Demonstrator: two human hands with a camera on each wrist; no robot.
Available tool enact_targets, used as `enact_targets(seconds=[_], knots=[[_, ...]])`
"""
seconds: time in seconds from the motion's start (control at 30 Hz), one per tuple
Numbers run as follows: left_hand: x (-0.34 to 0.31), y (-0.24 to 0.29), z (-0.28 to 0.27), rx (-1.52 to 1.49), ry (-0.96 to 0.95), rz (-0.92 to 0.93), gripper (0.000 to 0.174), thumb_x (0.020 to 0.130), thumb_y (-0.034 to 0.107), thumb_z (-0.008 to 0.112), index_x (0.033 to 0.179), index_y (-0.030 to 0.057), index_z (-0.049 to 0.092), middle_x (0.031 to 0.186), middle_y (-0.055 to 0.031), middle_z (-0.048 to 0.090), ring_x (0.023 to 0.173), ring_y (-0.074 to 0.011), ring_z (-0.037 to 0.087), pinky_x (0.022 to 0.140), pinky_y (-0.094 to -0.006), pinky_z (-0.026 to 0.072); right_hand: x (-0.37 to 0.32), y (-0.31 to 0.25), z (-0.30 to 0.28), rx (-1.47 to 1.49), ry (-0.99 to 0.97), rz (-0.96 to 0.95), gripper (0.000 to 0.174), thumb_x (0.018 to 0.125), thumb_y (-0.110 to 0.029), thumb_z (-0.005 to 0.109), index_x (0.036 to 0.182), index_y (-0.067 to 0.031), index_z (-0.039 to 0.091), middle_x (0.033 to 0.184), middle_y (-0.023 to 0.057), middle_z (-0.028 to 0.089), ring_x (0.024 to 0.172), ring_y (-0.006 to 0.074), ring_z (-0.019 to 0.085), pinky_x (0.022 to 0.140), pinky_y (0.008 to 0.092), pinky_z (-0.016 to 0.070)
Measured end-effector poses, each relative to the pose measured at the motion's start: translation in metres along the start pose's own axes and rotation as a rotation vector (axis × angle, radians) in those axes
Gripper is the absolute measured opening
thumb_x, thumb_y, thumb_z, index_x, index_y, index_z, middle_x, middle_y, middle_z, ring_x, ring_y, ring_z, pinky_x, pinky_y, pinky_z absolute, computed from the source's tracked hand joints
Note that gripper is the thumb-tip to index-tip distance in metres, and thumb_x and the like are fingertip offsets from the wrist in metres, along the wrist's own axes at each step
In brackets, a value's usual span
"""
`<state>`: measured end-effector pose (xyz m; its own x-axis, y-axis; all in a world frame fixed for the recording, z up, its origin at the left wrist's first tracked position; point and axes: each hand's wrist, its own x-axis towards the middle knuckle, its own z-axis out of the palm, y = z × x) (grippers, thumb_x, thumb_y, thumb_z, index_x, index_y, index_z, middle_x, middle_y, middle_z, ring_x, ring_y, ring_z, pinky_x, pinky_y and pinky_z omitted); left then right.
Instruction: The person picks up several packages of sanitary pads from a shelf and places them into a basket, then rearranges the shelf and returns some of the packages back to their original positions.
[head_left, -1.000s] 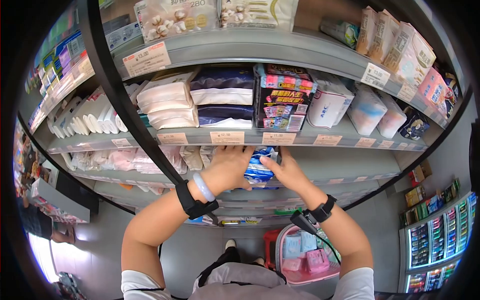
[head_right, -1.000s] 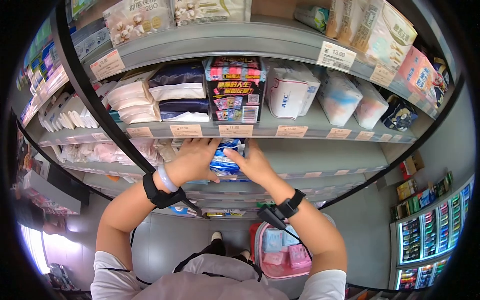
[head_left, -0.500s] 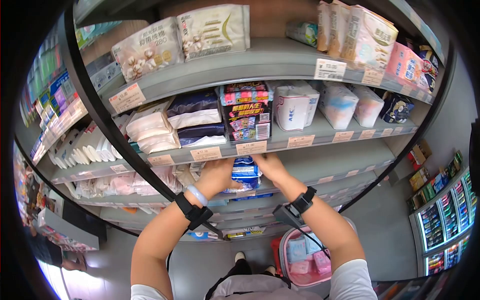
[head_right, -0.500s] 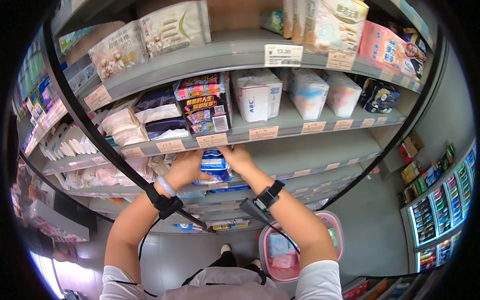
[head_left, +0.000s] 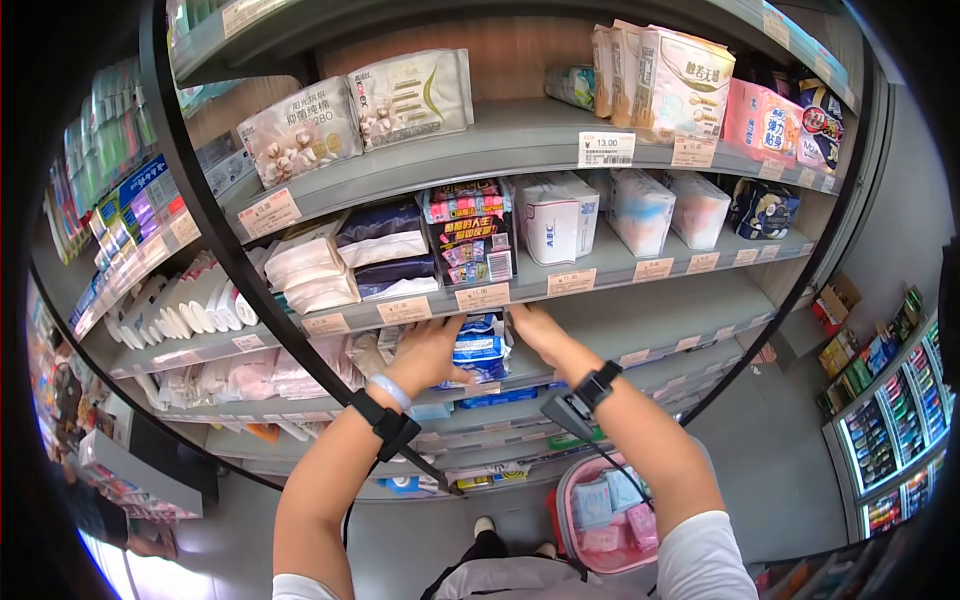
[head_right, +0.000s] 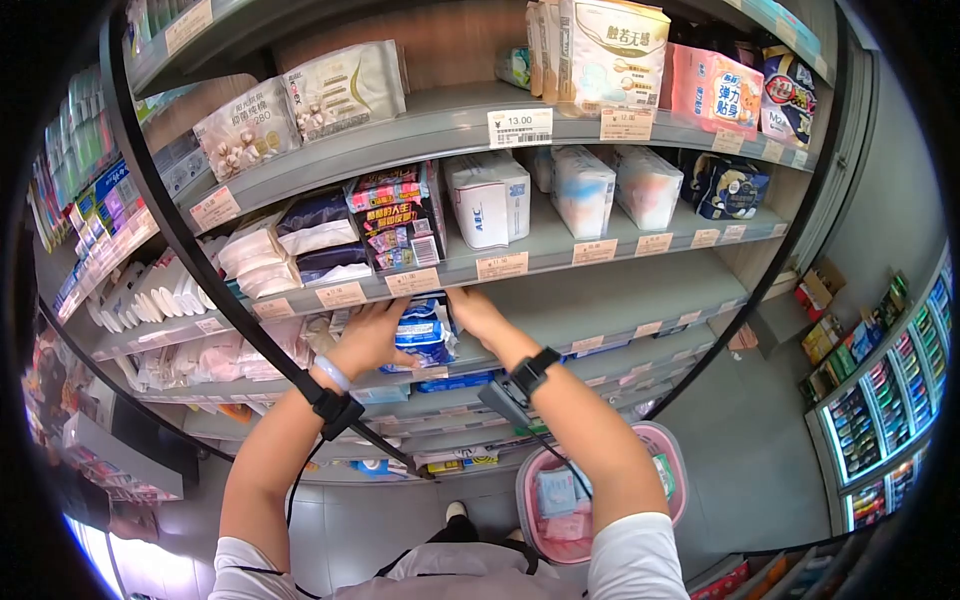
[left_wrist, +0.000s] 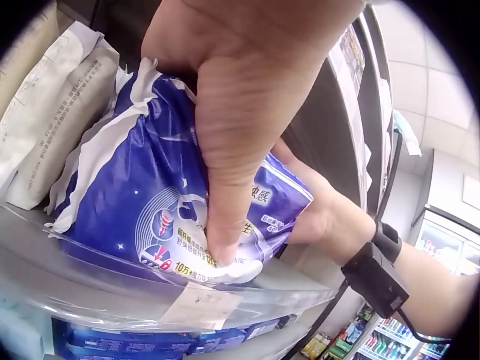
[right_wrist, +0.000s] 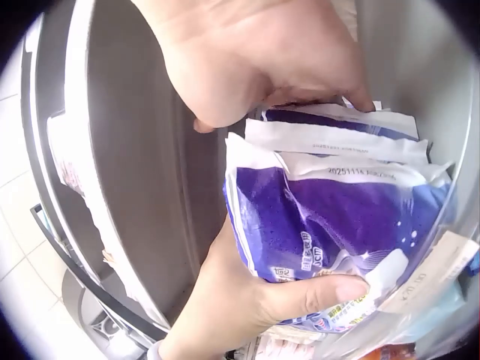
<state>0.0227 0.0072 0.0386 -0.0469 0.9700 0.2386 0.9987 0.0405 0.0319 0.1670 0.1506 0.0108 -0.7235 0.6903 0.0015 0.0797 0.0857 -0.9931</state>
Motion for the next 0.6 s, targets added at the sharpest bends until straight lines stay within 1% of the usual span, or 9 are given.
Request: enact_targets(seconds=[0.03, 0.07, 0.13, 0.3, 0.37, 0.4, 0.47, 0.53, 0.6], knots=[[-0.004, 0.003, -0.003, 0.011, 0.011, 0.009, 0.106, 0.050, 0.044, 0.084, 0.137, 0.0072, 0.037, 0.136, -0.0232, 0.040, 0.129, -0.0407, 0.033, 0.106, -0.0517, 0.0249, -0.012, -0.002, -0.004, -0.056, 0.110, -0.054, 0.064, 0.093, -0.050, 0.043, 0.125, 0.0052, 0.050, 0.128, 0.0205, 0.052, 0.118, 0.0305, 0.049, 0.100, 0.0349, 0.0361], [-0.007, 0.006, -0.006, 0.007, 0.006, 0.013, 0.106, 0.050, 0.044, 0.084, 0.137, 0.0072, 0.037, 0.136, -0.0232, 0.040, 0.129, -0.0407, 0.033, 0.106, -0.0517, 0.0249, -0.022, 0.001, -0.012, -0.055, 0.114, -0.048, 0.064, 0.093, -0.050, 0.043, 0.125, 0.0052, 0.050, 0.128, 0.0205, 0.052, 0.118, 0.0305, 0.049, 0.100, 0.0349, 0.0361], [-0.014, 0.012, -0.014, 0.058, 0.076, 0.105, 0.110, 0.050, 0.043, 0.084, 0.141, 0.0108, 0.032, 0.138, -0.0224, 0.036, 0.131, -0.0405, 0.030, 0.107, -0.0517, 0.0231, -0.043, 0.015, -0.032, -0.271, 0.188, -0.219, 0.068, 0.091, -0.054, 0.044, 0.122, 0.0058, 0.052, 0.124, 0.0239, 0.054, 0.117, 0.0358, 0.050, 0.100, 0.0365, 0.0363], [-0.017, 0.010, -0.008, 0.086, 0.051, 0.043, 0.103, 0.057, 0.043, 0.081, 0.142, 0.0131, 0.032, 0.139, -0.0224, 0.035, 0.132, -0.0408, 0.029, 0.108, -0.0519, 0.0221, -0.111, 0.044, -0.067, -0.316, 0.260, -0.251, 0.059, 0.089, -0.045, 0.055, 0.123, 0.0038, 0.051, 0.123, 0.0240, 0.054, 0.116, 0.0349, 0.052, 0.098, 0.0370, 0.0389], [-0.019, 0.010, -0.004, 0.089, 0.089, 0.045, 0.101, 0.059, 0.046, 0.080, 0.142, 0.0132, 0.033, 0.139, -0.0227, 0.035, 0.131, -0.0407, 0.030, 0.107, -0.0521, 0.0226, -0.143, 0.055, -0.081, -0.439, 0.344, -0.322, 0.054, 0.086, -0.034, 0.063, 0.122, 0.0037, 0.051, 0.119, 0.0229, 0.056, 0.111, 0.0337, 0.055, 0.095, 0.0370, 0.0418], [-0.020, 0.011, -0.002, 0.090, 0.130, 0.045, 0.099, 0.061, 0.048, 0.078, 0.142, 0.0132, 0.034, 0.139, -0.0230, 0.036, 0.130, -0.0406, 0.031, 0.107, -0.0523, 0.0231, -0.157, 0.066, -0.088, -0.434, 0.347, -0.313, 0.054, 0.086, -0.034, 0.063, 0.122, 0.0037, 0.051, 0.119, 0.0229, 0.056, 0.111, 0.0337, 0.055, 0.095, 0.0370, 0.0418], [-0.019, 0.010, 0.005, 0.095, 0.153, 0.047, 0.094, 0.064, 0.051, 0.075, 0.140, 0.0125, 0.036, 0.137, -0.0226, 0.038, 0.128, -0.0403, 0.034, 0.106, -0.0526, 0.0244, -0.186, 0.090, -0.100, -0.514, 0.383, -0.265, 0.046, 0.085, -0.022, 0.065, 0.123, 0.0010, 0.051, 0.115, 0.0179, 0.059, 0.110, 0.0246, 0.055, 0.082, 0.0323, 0.0505], [-0.015, 0.006, 0.012, 0.092, 0.208, 0.051, 0.088, 0.065, 0.050, 0.074, 0.138, 0.0139, 0.039, 0.135, -0.0188, 0.042, 0.126, -0.0386, 0.037, 0.104, -0.0527, 0.0274, -0.215, 0.111, -0.105, -0.456, 0.406, -0.177, 0.046, 0.084, -0.021, 0.065, 0.122, 0.0008, 0.051, 0.115, 0.0175, 0.059, 0.108, 0.0247, 0.056, 0.080, 0.0319, 0.0510], [-0.011, 0.006, 0.014, 0.092, 0.211, 0.053, 0.088, 0.065, 0.050, 0.074, 0.137, 0.0131, 0.039, 0.135, -0.0197, 0.041, 0.127, -0.0389, 0.037, 0.105, -0.0524, 0.0270, -0.241, 0.134, -0.108, -0.394, 0.426, -0.094, 0.045, 0.084, -0.020, 0.066, 0.122, 0.0006, 0.052, 0.115, 0.0172, 0.060, 0.106, 0.0247, 0.057, 0.079, 0.0316, 0.0515]])
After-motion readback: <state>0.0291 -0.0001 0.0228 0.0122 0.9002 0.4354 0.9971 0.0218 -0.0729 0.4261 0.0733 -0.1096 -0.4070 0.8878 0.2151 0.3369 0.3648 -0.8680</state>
